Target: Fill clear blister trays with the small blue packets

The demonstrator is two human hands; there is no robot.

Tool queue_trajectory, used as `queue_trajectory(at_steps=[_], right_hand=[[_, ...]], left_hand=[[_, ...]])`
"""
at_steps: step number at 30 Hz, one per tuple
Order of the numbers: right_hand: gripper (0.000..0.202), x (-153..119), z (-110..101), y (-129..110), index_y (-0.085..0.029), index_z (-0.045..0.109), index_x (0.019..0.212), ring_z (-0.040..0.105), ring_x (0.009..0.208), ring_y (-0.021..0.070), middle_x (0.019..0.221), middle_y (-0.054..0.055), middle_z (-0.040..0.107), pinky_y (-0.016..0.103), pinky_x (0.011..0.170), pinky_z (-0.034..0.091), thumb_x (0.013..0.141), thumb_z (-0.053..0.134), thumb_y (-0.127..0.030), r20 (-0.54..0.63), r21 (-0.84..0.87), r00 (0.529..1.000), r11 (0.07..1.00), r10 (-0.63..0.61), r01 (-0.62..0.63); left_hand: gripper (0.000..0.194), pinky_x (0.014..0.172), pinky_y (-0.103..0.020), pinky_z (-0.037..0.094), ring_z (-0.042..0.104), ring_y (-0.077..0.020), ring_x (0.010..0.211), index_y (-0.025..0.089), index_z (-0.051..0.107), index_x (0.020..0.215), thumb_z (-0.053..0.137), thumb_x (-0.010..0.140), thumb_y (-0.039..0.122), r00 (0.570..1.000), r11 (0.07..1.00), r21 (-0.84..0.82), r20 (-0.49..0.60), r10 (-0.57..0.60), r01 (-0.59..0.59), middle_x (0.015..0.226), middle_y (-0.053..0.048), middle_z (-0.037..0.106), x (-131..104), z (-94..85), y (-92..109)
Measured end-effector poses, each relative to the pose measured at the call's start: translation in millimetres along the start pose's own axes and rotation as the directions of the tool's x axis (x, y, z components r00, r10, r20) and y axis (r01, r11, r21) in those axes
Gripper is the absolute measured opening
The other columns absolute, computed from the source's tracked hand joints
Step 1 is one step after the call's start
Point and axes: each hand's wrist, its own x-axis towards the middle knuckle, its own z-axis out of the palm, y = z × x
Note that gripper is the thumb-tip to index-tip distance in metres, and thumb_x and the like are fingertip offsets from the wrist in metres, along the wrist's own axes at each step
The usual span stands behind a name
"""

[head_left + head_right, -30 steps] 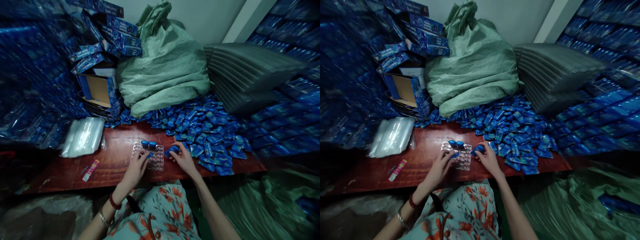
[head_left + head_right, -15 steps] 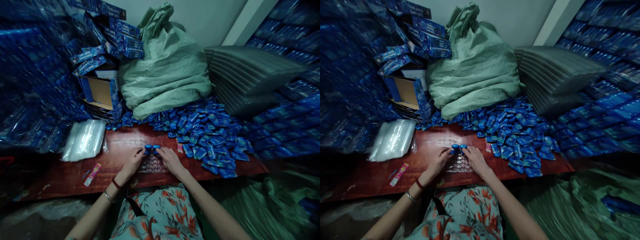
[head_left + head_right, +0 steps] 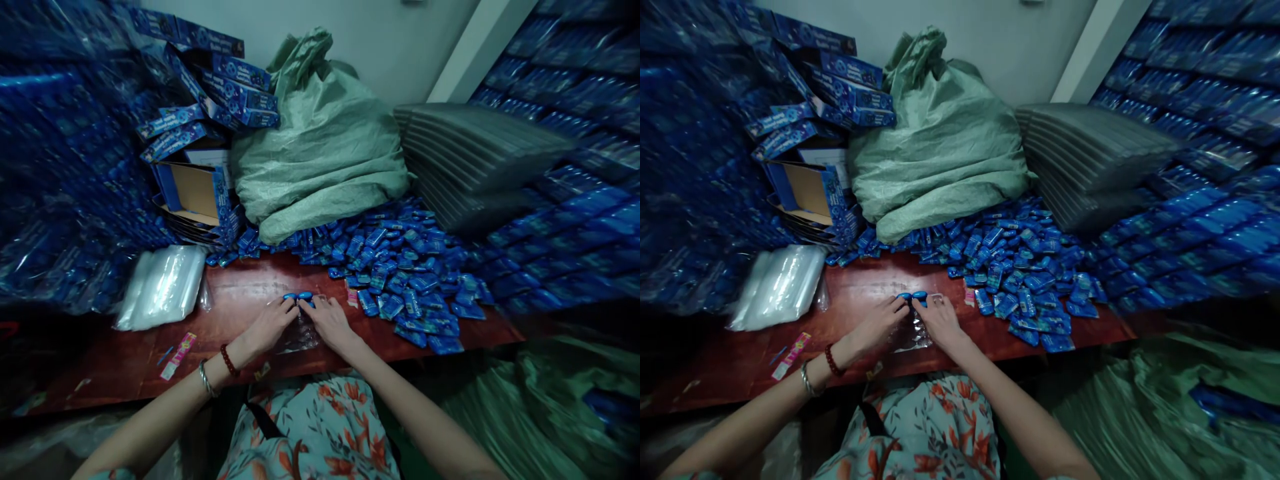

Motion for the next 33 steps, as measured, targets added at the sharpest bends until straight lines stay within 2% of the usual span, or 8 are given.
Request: queue_trajectory(at_steps=[8,15,18,20,22,24,27,33], right_hand=[[0.046,-1.1,-1.7,-7.7,-0.022,0.044,0.132,0.058,0.095,0.0215,0.108,0.013,0.059,0.036,0.089,0.035,0.088,0.037,-0.009,-0.002,0.011,0.999,0.999,0.042,-0.042],[0.041,-0.4,18.9,5.7,-0.03,0.042,0.135,0.058,0.087,0.0174,0.103,0.008,0.06,0.031,0.08,0.037,0.095,0.035,-0.022,-0.221,0.018,0.975,1.0,0.011,-0.007],[0.039,-18.5,30.2,29.4,-0.025,0.045,0.134,0.056,0.082,0.0147,0.096,0.006,0.061,0.028,0.078,0.037,0.097,0.033,-0.024,-0.402,0.113,0.914,0.993,0.065,-0.021],[0.036,-35.5,35.9,49.0,-0.021,0.053,0.126,0.055,0.08,0.0153,0.092,0.006,0.062,0.028,0.075,0.037,0.096,0.032,-0.022,-0.497,0.163,0.84,0.974,0.217,-0.155],[0.034,-50.5,38.7,66.0,-0.018,0.06,0.115,0.054,0.08,0.0177,0.088,0.007,0.061,0.029,0.071,0.036,0.096,0.033,-0.023,-0.515,0.164,0.764,0.919,0.39,-0.359],[0.032,-58.2,38.2,75.7,-0.016,0.061,0.109,0.052,0.08,0.0208,0.087,0.009,0.059,0.03,0.067,0.035,0.095,0.035,-0.029,-0.478,0.095,0.72,0.845,0.503,-0.527],[0.032,-53.8,34.4,75.0,-0.013,0.058,0.11,0.05,0.084,0.0246,0.089,0.013,0.057,0.032,0.065,0.035,0.092,0.041,-0.033,-0.39,-0.049,0.746,0.797,0.539,-0.601],[0.035,-42.4,34.9,62.1,-0.013,0.052,0.12,0.05,0.092,0.0265,0.098,0.013,0.057,0.036,0.072,0.038,0.086,0.047,-0.019,-0.237,-0.058,0.845,0.861,0.48,-0.505]], left_hand=[[0.037,0.086,-0.036,0.047,0.052,-0.0208,0.099,0.017,0.052,0.107,0.04,0.078,-0.002,0.995,0.997,0.018,-0.078,-0.068,0.07,0.111,-0.008,0.054,3.5,7.9,4.6],[0.042,0.086,-0.039,0.048,0.053,-0.022,0.103,0.019,0.055,0.117,0.04,0.082,0.002,0.946,0.994,-0.057,-0.308,-0.102,0.089,0.123,-0.012,0.05,3.8,22.3,-9.1],[0.043,0.078,-0.032,0.051,0.057,-0.0181,0.096,0.021,0.053,0.122,0.04,0.084,0.007,0.857,0.943,-0.311,-0.448,-0.257,0.12,0.119,-0.011,0.053,-9.7,16.6,-21.6],[0.039,0.072,-0.03,0.051,0.06,-0.0168,0.087,0.018,0.052,0.122,0.038,0.086,0.011,0.792,0.903,-0.4,-0.496,-0.357,0.156,0.106,-0.009,0.06,-15.4,8.3,-22.1],[0.036,0.073,-0.031,0.051,0.06,-0.0173,0.085,0.016,0.055,0.117,0.036,0.087,0.01,0.783,0.901,-0.384,-0.49,-0.384,0.202,0.097,-0.007,0.063,-8.5,-2.2,-12.2],[0.034,0.078,-0.031,0.049,0.059,-0.0176,0.089,0.015,0.058,0.111,0.036,0.086,0.008,0.842,0.923,-0.318,-0.417,-0.341,0.217,0.099,-0.008,0.064,16.6,-11.5,7.5],[0.029,0.084,-0.031,0.046,0.058,-0.0189,0.095,0.016,0.06,0.109,0.043,0.087,0.011,0.918,0.949,-0.224,-0.28,-0.282,0.223,0.1,-0.01,0.063,82.2,-14.7,43.7],[0.023,0.078,-0.047,0.046,0.058,-0.0315,0.097,0.001,0.059,0.099,0.043,0.082,0.001,0.905,0.909,-0.068,-0.086,-0.417,0.412,0.1,-0.025,0.059,187.7,8.6,80.9]])
